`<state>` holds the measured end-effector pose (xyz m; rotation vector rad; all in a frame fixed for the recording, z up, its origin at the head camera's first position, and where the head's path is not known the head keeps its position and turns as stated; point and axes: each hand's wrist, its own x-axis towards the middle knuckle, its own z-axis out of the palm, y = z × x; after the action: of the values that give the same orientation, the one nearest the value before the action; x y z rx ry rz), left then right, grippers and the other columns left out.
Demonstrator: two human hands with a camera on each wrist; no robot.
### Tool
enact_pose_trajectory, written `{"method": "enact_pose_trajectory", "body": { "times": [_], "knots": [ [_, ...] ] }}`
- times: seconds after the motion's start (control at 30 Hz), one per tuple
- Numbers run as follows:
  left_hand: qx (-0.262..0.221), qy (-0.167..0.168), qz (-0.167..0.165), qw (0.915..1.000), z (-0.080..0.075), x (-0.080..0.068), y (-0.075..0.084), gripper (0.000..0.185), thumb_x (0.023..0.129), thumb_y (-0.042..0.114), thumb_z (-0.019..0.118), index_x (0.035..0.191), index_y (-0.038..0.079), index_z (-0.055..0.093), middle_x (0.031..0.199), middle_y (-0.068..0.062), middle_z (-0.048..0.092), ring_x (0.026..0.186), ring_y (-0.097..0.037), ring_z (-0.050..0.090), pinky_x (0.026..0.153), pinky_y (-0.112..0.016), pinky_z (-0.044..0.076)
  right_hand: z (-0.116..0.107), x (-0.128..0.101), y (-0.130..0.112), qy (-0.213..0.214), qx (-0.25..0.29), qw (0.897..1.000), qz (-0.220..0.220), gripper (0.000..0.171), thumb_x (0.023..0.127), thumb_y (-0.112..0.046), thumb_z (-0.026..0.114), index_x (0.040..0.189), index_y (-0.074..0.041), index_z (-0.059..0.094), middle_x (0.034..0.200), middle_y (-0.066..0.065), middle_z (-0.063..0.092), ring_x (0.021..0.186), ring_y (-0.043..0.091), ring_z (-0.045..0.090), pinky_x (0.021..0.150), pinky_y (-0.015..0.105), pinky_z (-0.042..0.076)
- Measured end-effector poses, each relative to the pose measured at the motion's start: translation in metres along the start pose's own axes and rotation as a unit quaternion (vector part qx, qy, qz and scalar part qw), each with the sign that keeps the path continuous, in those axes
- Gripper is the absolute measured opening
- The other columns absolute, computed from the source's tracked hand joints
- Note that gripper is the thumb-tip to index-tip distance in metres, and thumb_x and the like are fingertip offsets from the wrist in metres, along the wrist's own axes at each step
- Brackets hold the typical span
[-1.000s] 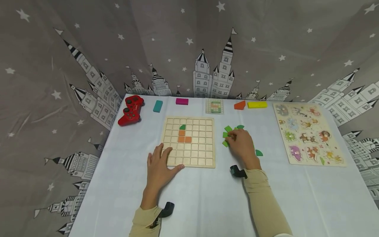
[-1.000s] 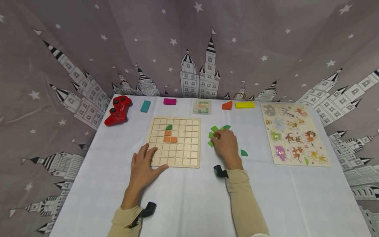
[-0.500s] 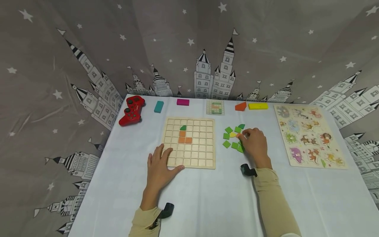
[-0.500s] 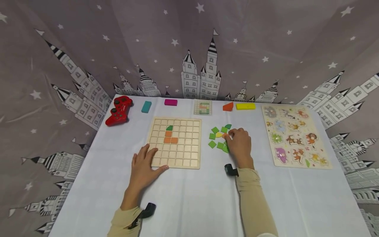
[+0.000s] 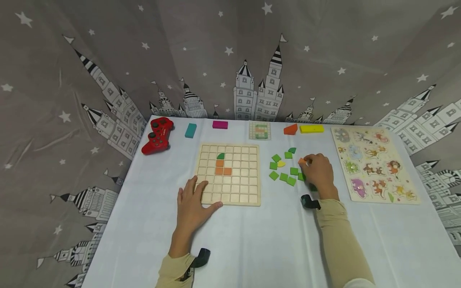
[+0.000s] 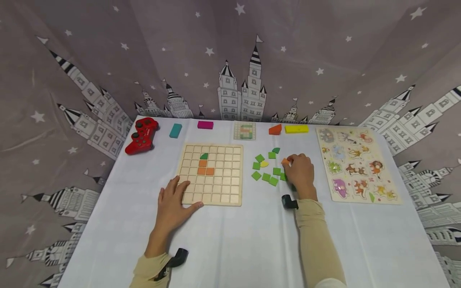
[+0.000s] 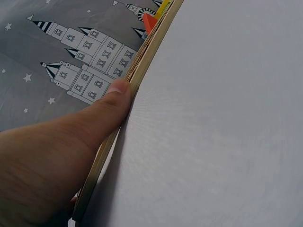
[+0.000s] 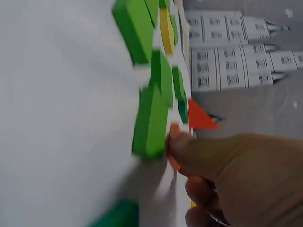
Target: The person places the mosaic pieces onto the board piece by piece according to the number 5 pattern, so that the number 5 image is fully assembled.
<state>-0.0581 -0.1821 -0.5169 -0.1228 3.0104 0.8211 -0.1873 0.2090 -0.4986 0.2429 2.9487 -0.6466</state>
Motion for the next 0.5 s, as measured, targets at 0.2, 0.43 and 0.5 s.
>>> {"method": "enact_pose_trajectory", "body": {
  "times": [0.2,0.43,0.5],
  "knots": [
    [0.0,0.006,0.002,1.0,-0.001,-0.001,0.0,0.09,0.076,0.061,0.08,0.148,0.017,0.049,0.167,-0.017,0.024,0.157,-0.042,0.016,0.125,-0.065,0.005,-0.002,0.003,0.013,-0.017,0.012,1.0,-0.012,0.043,0.099,-0.03,0.067,0.133,-0.003,0.064,0.125,0.023,0.057,0.111,0.037,0.05,0.106,0.056,0.046],
    [-0.006,0.01,0.005,0.9999,-0.001,-0.001,0.001,0.09,0.076,0.06,0.081,0.147,0.016,0.05,0.167,-0.018,0.025,0.157,-0.043,0.017,0.124,-0.066,0.006,-0.005,0.005,0.017,-0.028,-0.014,0.998,-0.058,0.041,0.101,-0.03,0.064,0.13,0.0,0.065,0.127,0.024,0.055,0.118,0.041,0.051,0.109,0.058,0.044],
    [-0.005,0.01,0.003,0.9999,-0.001,-0.001,0.0,0.09,0.076,0.06,0.081,0.147,0.016,0.05,0.167,-0.018,0.025,0.157,-0.043,0.017,0.124,-0.066,0.006,-0.005,0.005,0.016,-0.032,-0.011,0.997,-0.072,0.043,0.102,-0.032,0.062,0.129,0.001,0.064,0.126,0.024,0.054,0.118,0.04,0.051,0.107,0.058,0.045]
  ]
}}
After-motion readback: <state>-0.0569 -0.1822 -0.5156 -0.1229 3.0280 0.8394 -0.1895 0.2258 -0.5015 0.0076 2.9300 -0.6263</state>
